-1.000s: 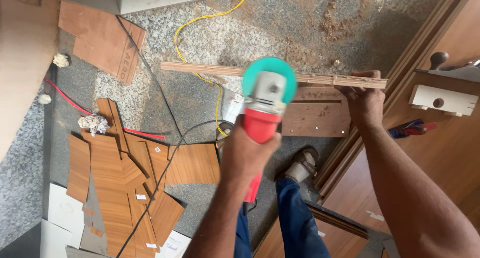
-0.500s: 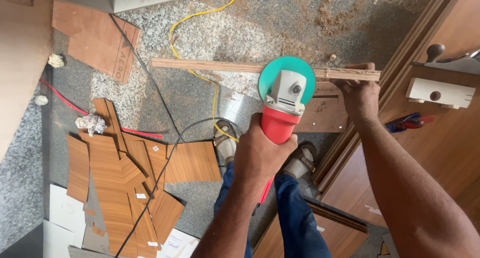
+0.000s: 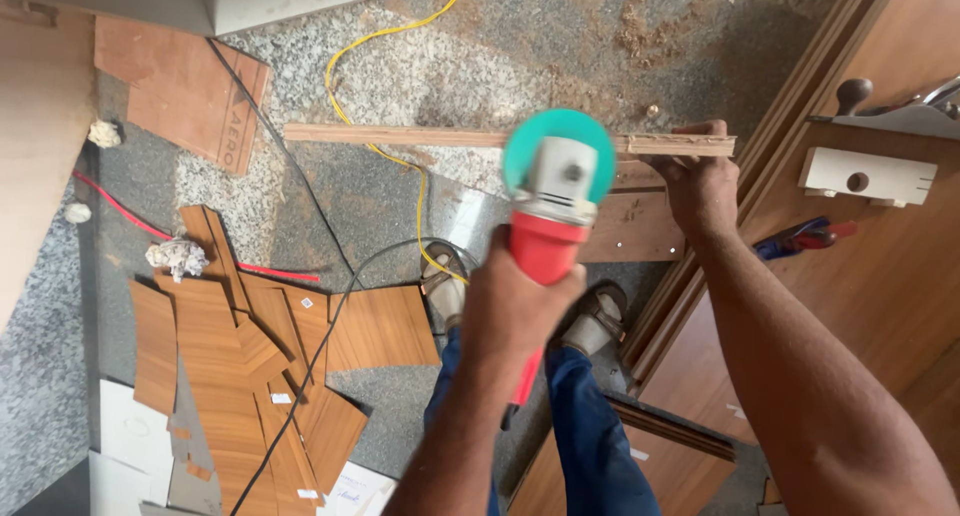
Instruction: The person sands the edge of a wood panel with a power sander, then moves the panel to a pile and picks up another panel to repeat the action.
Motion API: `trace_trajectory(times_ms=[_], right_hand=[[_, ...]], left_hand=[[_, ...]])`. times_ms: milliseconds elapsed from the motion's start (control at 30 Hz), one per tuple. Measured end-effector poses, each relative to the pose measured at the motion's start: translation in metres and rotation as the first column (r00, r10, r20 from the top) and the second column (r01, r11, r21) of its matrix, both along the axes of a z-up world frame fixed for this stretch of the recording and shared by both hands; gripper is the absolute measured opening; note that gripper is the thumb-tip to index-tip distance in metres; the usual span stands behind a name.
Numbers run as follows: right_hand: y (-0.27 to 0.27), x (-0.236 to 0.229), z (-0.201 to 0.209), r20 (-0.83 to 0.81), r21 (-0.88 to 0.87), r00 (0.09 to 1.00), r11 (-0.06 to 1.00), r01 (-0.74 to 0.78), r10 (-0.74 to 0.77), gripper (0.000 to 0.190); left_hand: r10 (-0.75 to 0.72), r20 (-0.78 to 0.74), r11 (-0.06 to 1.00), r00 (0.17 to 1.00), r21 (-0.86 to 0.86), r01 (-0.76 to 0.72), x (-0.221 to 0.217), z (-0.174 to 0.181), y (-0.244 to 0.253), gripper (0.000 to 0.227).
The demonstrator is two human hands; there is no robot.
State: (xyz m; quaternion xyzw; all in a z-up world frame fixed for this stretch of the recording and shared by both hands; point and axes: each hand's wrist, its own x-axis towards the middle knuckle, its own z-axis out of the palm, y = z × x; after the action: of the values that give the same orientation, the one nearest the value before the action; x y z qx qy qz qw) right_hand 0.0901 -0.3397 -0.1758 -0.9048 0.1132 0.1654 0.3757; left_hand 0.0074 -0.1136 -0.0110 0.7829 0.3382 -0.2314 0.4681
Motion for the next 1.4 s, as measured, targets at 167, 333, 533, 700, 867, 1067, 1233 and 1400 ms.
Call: trace_trajectory(times_ms=[167, 333, 533, 700, 867, 1067, 1233, 1400], right_hand=[[-0.001, 0.001, -0.001, -0.053, 0.053, 0.998, 0.998, 0.032, -0.029, 0.039], [-0.003, -0.003, -0.006, -0.032, 0.017, 0.999, 1.0, 0.006, -0.005, 0.039], [-0.001, -0.003, -0.004, 0.009, -0.002, 1.0, 1.0, -0.005, 0.005, 0.039], [-0.004, 0.001, -0.01, -0.159, 0.018, 0.981, 0.993, 0.113, -0.108, 0.021], [-0.01, -0.002, -0.02, -0.022, -0.072, 1.0, 0.997, -0.005, 0.003, 0.023], [-0.007, -0.008, -0.019, 0.03, -0.06, 0.999, 0.997, -0.038, 0.04, 0.03], [-0.005, -0.006, -0.01, 0.002, -0.037, 1.0, 0.999, -0.029, 0.029, 0.04], [-0.003, -0.006, -0.008, -0.026, 0.021, 0.999, 0.999, -0.035, 0.035, 0.039]], left_hand=[[-0.054, -0.057, 0.999, 0.997, 0.003, 0.054, 0.006, 0.0, -0.014, 0.059], [0.06, 0.011, 0.998, 0.998, 0.014, -0.06, -0.002, -0.003, 0.011, 0.059], [0.022, -0.008, 1.0, 1.0, 0.004, -0.022, 0.003, -0.005, 0.003, 0.057], [-0.145, -0.033, 0.989, 0.989, -0.041, 0.144, 0.017, -0.001, -0.035, 0.058], [-0.211, -0.024, 0.976, 0.977, 0.045, 0.211, 0.03, 0.001, -0.054, 0.055], [-0.077, 0.072, 0.996, 0.994, -0.045, 0.081, 0.023, -0.009, -0.034, 0.057], [0.009, 0.013, 0.999, 1.0, 0.039, -0.009, 0.011, -0.004, -0.007, 0.058], [-0.043, 0.018, 0.999, 0.999, -0.017, 0.044, 0.008, 0.0, -0.011, 0.059]])
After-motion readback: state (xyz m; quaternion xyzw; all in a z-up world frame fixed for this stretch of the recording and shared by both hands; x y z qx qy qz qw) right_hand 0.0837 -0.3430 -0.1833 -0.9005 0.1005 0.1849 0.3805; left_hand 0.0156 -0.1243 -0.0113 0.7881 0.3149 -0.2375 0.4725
